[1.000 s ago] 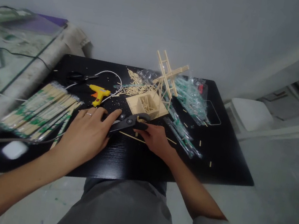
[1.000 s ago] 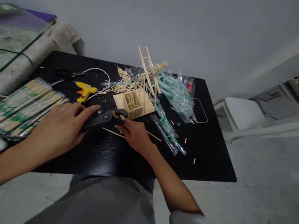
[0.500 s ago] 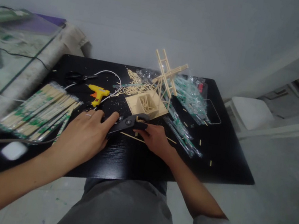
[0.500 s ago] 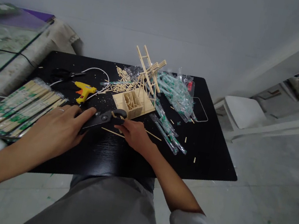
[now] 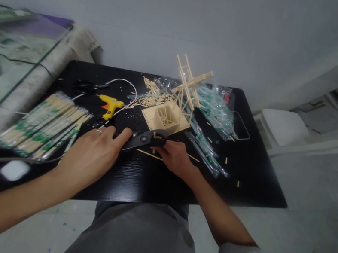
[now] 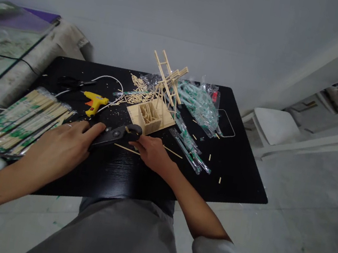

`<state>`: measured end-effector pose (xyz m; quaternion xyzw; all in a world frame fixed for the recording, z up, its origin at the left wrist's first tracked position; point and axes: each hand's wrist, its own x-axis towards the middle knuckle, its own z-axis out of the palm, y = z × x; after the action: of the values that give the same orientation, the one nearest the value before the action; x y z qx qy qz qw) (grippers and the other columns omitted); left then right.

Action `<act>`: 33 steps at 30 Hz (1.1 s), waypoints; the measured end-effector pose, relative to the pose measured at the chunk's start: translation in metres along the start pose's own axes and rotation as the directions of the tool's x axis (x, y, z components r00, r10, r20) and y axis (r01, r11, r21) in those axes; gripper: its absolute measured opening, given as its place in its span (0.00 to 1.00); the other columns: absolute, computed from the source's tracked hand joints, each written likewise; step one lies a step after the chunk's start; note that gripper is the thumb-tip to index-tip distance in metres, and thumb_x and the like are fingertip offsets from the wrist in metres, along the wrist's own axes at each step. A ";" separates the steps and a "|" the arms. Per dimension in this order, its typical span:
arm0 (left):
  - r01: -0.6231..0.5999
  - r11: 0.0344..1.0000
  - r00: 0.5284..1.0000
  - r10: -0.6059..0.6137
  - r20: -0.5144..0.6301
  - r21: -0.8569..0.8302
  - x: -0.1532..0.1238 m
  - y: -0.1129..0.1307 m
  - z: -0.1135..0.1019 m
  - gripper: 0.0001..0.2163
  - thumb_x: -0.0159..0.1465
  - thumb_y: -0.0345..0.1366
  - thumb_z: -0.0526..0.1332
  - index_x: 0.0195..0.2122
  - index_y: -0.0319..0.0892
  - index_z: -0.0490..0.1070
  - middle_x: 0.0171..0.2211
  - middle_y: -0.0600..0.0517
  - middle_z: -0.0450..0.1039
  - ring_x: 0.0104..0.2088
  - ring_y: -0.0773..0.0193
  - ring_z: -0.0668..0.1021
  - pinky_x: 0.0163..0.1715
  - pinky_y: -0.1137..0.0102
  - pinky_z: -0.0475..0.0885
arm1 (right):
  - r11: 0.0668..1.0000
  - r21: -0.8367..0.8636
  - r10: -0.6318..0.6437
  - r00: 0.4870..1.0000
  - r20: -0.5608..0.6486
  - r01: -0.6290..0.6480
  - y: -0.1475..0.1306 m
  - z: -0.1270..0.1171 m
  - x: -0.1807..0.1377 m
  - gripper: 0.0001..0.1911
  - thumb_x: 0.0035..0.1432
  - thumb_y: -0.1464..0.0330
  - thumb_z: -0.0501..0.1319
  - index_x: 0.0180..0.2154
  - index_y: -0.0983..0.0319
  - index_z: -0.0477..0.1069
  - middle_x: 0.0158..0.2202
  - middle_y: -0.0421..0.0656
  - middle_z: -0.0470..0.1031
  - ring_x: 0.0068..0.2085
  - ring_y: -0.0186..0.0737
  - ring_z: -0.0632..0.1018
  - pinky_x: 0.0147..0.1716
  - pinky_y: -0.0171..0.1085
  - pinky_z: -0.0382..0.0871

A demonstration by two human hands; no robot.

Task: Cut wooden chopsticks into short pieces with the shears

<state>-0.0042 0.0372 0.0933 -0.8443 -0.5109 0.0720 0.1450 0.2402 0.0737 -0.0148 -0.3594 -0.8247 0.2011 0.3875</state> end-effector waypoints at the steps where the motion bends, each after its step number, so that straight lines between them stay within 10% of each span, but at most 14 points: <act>1: -0.001 1.000 1.000 0.001 -0.004 -0.008 0.000 0.000 0.000 0.17 0.64 0.22 0.52 0.50 0.41 0.73 0.32 0.45 0.72 0.30 0.50 0.79 0.30 0.63 0.71 | 1.000 -0.003 0.001 1.000 0.001 -0.001 0.000 0.000 0.000 0.09 0.72 0.67 0.61 0.41 0.62 0.80 0.31 0.44 0.84 0.30 0.39 0.82 0.33 0.33 0.70; 19: 0.123 0.976 0.992 -0.123 0.011 -0.178 0.007 -0.010 0.006 0.17 0.64 0.32 0.58 0.54 0.40 0.72 0.44 0.39 0.79 0.40 0.44 0.82 0.38 0.58 0.74 | 0.993 0.100 0.064 0.998 -0.029 -0.060 -0.013 -0.021 0.005 0.09 0.71 0.65 0.64 0.42 0.62 0.81 0.38 0.44 0.85 0.38 0.39 0.84 0.41 0.35 0.74; 25: 0.231 0.904 0.970 -0.241 0.018 -0.360 0.001 -0.025 0.027 0.18 0.69 0.43 0.54 0.54 0.38 0.71 0.47 0.38 0.78 0.45 0.42 0.81 0.39 0.57 0.74 | 0.972 -0.094 0.224 0.970 0.098 -0.215 -0.001 -0.056 -0.010 0.07 0.66 0.72 0.67 0.45 0.62 0.82 0.40 0.45 0.82 0.40 0.41 0.82 0.43 0.39 0.75; 33: 0.247 0.720 0.969 -0.162 0.189 -0.648 -0.006 -0.008 0.049 0.26 0.70 0.62 0.49 0.42 0.44 0.73 0.36 0.47 0.80 0.36 0.49 0.83 0.37 0.62 0.72 | 0.864 -0.281 0.473 0.864 0.170 -0.417 0.012 -0.032 -0.036 0.02 0.63 0.74 0.70 0.37 0.63 0.79 0.35 0.45 0.80 0.39 0.44 0.80 0.43 0.41 0.72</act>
<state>-0.0265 0.0439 0.0490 -0.7725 -0.6005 -0.0819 -0.1897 0.2867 0.0564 -0.0205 -0.5582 -0.7762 0.2275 0.1852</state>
